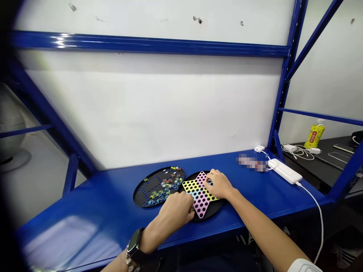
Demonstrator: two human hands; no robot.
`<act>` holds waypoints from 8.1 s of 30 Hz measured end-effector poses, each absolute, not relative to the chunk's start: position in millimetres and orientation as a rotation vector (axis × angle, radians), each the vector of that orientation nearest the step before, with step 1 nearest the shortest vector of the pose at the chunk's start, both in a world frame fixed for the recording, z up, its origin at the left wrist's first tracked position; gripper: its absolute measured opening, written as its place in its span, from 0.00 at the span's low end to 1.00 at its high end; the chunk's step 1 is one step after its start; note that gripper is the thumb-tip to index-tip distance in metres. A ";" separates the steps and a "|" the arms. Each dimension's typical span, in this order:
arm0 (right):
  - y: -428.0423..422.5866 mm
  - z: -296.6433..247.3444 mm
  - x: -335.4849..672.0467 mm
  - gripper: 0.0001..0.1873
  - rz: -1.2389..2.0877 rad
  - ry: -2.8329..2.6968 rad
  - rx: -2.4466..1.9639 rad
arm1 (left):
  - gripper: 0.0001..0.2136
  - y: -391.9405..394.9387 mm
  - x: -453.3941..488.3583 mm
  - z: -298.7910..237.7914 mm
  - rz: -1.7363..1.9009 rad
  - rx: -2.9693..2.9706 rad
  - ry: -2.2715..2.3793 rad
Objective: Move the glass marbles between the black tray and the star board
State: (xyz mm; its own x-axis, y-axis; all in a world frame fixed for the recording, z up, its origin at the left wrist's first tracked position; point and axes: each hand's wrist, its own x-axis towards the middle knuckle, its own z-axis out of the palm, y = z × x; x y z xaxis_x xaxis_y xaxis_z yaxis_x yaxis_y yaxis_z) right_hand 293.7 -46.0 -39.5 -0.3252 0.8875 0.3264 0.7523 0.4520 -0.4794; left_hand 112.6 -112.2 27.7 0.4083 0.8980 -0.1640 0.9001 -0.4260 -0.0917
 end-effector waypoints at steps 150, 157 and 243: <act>-26.5 -39.5 335.4 0.40 0.590 -2.138 -2.032 | 0.11 -48.4 43.0 19.2 0.311 2.303 0.959; -25.1 -41.2 335.7 0.40 0.610 -2.117 -2.021 | 0.19 15.4 7.8 4.1 0.325 2.400 1.620; -27.0 -47.2 335.2 0.40 0.578 -2.122 -2.017 | 0.19 -50.2 -43.2 0.1 0.288 2.268 1.745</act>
